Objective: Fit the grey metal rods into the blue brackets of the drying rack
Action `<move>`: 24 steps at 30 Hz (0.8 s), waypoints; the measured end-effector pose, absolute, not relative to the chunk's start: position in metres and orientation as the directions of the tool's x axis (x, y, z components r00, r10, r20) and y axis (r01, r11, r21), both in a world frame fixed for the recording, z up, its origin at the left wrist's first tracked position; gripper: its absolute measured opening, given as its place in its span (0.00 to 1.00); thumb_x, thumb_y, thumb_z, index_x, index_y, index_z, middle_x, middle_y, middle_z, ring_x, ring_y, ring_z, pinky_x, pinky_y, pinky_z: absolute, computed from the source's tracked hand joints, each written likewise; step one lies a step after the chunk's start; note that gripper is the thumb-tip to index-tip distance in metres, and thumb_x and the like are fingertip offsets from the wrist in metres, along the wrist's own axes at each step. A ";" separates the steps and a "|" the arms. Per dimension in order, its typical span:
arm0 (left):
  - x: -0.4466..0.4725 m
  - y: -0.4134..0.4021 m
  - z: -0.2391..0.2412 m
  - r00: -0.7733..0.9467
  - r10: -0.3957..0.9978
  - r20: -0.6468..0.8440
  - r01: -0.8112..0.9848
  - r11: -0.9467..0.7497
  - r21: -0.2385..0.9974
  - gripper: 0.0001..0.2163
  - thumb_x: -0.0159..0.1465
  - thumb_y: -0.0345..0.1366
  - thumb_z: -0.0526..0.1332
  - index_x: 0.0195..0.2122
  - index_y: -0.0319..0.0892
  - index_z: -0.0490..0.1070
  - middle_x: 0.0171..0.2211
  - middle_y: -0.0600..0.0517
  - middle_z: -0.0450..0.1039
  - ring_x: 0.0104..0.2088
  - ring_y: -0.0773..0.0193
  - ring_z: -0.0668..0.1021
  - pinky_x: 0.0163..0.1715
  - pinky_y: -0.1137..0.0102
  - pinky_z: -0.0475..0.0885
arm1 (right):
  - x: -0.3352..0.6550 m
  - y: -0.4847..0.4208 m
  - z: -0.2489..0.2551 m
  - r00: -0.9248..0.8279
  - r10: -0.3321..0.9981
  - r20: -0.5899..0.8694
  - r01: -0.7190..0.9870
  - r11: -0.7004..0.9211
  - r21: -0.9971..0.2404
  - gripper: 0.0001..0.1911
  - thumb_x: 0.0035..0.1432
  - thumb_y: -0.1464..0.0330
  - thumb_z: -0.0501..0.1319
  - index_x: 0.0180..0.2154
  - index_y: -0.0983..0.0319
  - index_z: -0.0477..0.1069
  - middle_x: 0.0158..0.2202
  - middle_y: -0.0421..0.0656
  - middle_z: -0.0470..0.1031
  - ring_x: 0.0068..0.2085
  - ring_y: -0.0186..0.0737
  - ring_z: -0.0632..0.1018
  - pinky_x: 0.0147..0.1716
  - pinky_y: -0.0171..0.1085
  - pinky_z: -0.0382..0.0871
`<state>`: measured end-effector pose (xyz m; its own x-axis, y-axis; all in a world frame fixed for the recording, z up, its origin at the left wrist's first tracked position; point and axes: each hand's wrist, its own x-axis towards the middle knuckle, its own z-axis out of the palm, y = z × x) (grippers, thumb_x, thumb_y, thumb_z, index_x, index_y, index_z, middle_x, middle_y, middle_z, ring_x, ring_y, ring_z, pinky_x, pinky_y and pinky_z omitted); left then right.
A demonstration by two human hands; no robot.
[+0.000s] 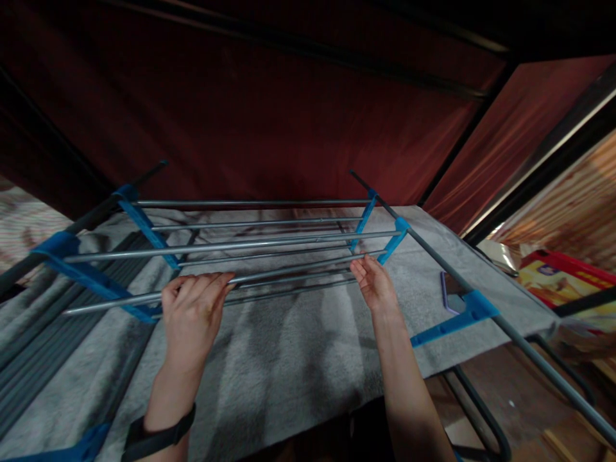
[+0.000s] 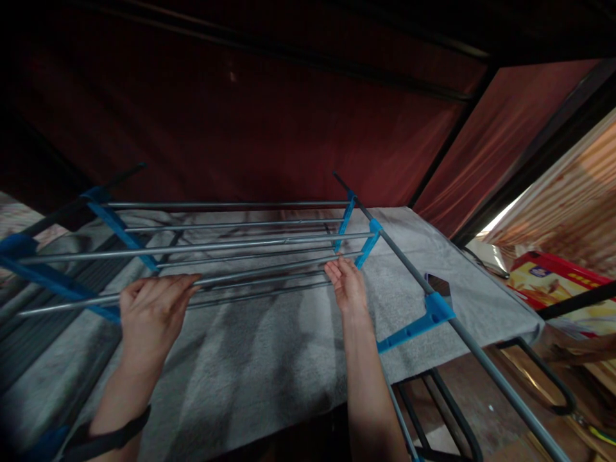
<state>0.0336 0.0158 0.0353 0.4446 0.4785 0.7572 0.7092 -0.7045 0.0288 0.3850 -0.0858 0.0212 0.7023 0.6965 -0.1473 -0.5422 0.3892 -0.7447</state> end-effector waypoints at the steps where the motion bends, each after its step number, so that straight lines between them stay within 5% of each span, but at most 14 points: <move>1: 0.034 0.016 0.036 0.441 0.472 0.764 0.707 -0.706 0.028 0.12 0.74 0.39 0.57 0.53 0.46 0.78 0.40 0.46 0.83 0.41 0.49 0.79 0.52 0.54 0.64 | 0.382 -0.085 0.022 0.688 0.710 -0.148 -0.553 0.381 -0.741 0.10 0.52 0.69 0.75 0.32 0.59 0.75 0.29 0.38 0.81 0.33 0.35 0.83 0.43 0.35 0.83; 11: 0.042 0.006 0.033 0.376 0.516 0.770 0.709 -0.695 0.120 0.10 0.74 0.33 0.59 0.51 0.47 0.78 0.41 0.50 0.83 0.41 0.59 0.81 0.56 0.58 0.66 | 0.323 -0.069 0.003 0.416 0.895 -0.162 -0.641 0.162 -0.750 0.15 0.41 0.66 0.81 0.30 0.58 0.79 0.33 0.38 0.85 0.38 0.38 0.86 0.44 0.37 0.83; 16: 0.043 0.000 0.029 0.284 0.538 0.794 0.750 -0.640 0.166 0.13 0.72 0.32 0.62 0.57 0.48 0.74 0.52 0.46 0.80 0.55 0.56 0.79 0.66 0.53 0.58 | 0.317 -0.063 0.001 0.486 0.867 -0.111 -0.583 0.227 -0.780 0.17 0.38 0.66 0.83 0.28 0.57 0.78 0.34 0.36 0.85 0.36 0.35 0.85 0.42 0.35 0.83; 20: 0.033 0.001 0.027 0.043 0.529 0.848 0.801 -0.526 0.287 0.16 0.70 0.32 0.63 0.59 0.48 0.72 0.57 0.42 0.75 0.61 0.51 0.75 0.66 0.50 0.58 | 0.318 -0.061 0.003 0.493 0.868 -0.062 -0.555 0.259 -0.790 0.17 0.38 0.65 0.83 0.27 0.57 0.78 0.34 0.36 0.85 0.37 0.35 0.85 0.43 0.35 0.82; 24: 0.013 0.009 0.022 -0.339 0.533 0.775 0.684 -0.427 0.592 0.15 0.67 0.36 0.65 0.55 0.45 0.72 0.56 0.42 0.70 0.60 0.49 0.72 0.63 0.52 0.63 | 0.319 -0.059 0.003 0.503 0.863 -0.051 -0.540 0.267 -0.798 0.17 0.37 0.65 0.83 0.28 0.57 0.79 0.34 0.36 0.84 0.36 0.34 0.85 0.43 0.35 0.83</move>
<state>0.0132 0.0095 0.0221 -0.3394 0.5326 0.7754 0.6835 -0.4267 0.5922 0.3187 -0.0589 0.0033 0.5028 0.8629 -0.0513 -0.5404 0.2675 -0.7978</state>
